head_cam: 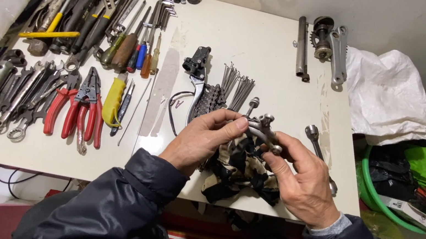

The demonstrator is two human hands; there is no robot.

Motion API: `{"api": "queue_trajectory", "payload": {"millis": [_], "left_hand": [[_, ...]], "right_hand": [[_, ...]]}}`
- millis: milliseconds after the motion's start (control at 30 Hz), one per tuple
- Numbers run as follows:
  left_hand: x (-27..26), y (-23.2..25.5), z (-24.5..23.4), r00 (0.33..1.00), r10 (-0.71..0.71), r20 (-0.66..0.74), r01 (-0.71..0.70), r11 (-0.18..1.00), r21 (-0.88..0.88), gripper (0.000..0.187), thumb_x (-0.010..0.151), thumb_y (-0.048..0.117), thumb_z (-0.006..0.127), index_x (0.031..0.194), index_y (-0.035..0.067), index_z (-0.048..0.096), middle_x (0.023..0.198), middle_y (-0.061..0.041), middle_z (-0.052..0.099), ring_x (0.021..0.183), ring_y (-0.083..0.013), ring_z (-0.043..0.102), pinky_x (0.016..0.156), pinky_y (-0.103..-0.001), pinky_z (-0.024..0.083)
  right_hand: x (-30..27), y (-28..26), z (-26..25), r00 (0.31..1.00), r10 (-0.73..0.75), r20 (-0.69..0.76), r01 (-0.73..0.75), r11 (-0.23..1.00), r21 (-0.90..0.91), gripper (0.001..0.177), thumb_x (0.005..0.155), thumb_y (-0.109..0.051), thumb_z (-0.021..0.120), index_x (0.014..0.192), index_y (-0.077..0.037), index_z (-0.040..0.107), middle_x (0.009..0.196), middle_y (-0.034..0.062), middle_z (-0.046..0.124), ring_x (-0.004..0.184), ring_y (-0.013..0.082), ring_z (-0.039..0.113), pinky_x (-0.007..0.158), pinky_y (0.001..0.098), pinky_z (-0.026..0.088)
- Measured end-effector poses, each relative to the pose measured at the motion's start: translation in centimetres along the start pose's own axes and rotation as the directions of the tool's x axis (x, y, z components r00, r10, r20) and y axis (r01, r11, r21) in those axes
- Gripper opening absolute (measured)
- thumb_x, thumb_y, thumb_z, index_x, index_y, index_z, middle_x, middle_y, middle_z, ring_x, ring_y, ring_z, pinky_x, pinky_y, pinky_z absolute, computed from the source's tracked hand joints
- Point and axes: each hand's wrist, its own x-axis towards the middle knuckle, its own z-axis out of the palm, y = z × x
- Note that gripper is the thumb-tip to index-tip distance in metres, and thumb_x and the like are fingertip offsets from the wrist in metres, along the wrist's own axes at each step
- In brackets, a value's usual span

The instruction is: The person sits on the floor and works on bicycle components at a low white table. They use a socket wrench to tighten a nut on a crankset, then place the crankset on the table. They pick up a bicycle derailleur, wipe it with a cloth, and use a wrench to tighten a bolt on it.

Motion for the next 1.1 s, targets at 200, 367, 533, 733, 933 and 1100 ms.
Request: {"api": "queue_trajectory", "payload": {"millis": [200,367,533,733,933,1100], "left_hand": [[-0.6,0.9,0.3,0.993,-0.11,0.029,0.113,0.986,-0.12,0.045,0.084,0.039,0.08,0.103,-0.002,0.072,0.084,-0.012,0.072,0.079,-0.0172,0.071,0.075,-0.03,0.06],[0.4,-0.9,0.6,0.994,-0.093,0.056,0.102,0.976,-0.192,0.037,0.084,0.03,0.082,0.101,-0.001,0.071,0.085,-0.011,0.071,0.08,-0.0156,0.071,0.074,-0.028,0.06],[0.5,-1.7,0.4,0.999,-0.026,0.031,0.033,0.968,-0.247,0.033,0.082,0.023,0.085,0.101,-0.001,0.073,0.087,-0.011,0.069,0.083,-0.0153,0.066,0.078,-0.029,0.058],[-0.2,-1.0,0.7,0.991,0.124,0.046,-0.11,0.967,-0.23,0.034,0.077,0.017,0.088,0.102,0.001,0.072,0.099,-0.013,0.072,0.091,-0.0163,0.065,0.085,-0.034,0.057],[-0.8,-0.2,1.2,0.955,0.24,0.172,-0.205,0.959,-0.197,0.034,0.073,0.016,0.09,0.096,0.003,0.069,0.117,-0.019,0.071,0.121,-0.0272,0.061,0.103,-0.043,0.052],[-1.8,1.0,1.7,0.952,0.24,0.192,-0.209,0.963,-0.168,0.037,0.069,0.014,0.092,0.095,0.001,0.069,0.123,-0.02,0.07,0.123,-0.0271,0.06,0.105,-0.045,0.05]], "right_hand": [[0.0,-0.7,0.0,0.997,0.069,0.026,-0.073,0.975,0.208,0.027,0.096,-0.012,0.064,0.12,-0.003,0.071,0.094,0.012,0.075,0.089,0.0167,0.067,0.086,0.0406,0.059],[0.4,-0.2,-0.7,0.999,0.047,0.018,-0.049,0.984,0.169,0.03,0.095,-0.013,0.066,0.123,-0.003,0.071,0.097,0.0137,0.075,0.094,0.0182,0.066,0.088,0.042,0.058],[0.3,-0.1,-0.2,0.994,0.11,-0.027,-0.096,0.945,0.312,0.037,0.09,-0.009,0.071,0.127,-0.004,0.069,0.106,0.0111,0.075,0.096,0.0155,0.068,0.092,0.039,0.059],[0.5,0.4,-0.3,0.979,0.171,-0.109,-0.104,0.887,0.451,0.033,0.092,-0.002,0.068,0.125,0.003,0.067,0.101,0.0171,0.073,0.09,0.0188,0.068,0.089,0.0379,0.061],[0.5,0.2,-0.8,0.981,0.136,-0.138,-0.058,0.885,0.461,0.03,0.087,0.004,0.07,0.117,0.004,0.07,0.117,0.0196,0.071,0.1,0.0198,0.068,0.093,0.0416,0.06],[0.5,-0.2,-1.1,0.985,0.109,-0.134,-0.037,0.891,0.452,0.027,0.089,0.004,0.068,0.116,0.006,0.069,0.121,0.0215,0.07,0.103,0.0215,0.068,0.093,0.0428,0.061]]}}
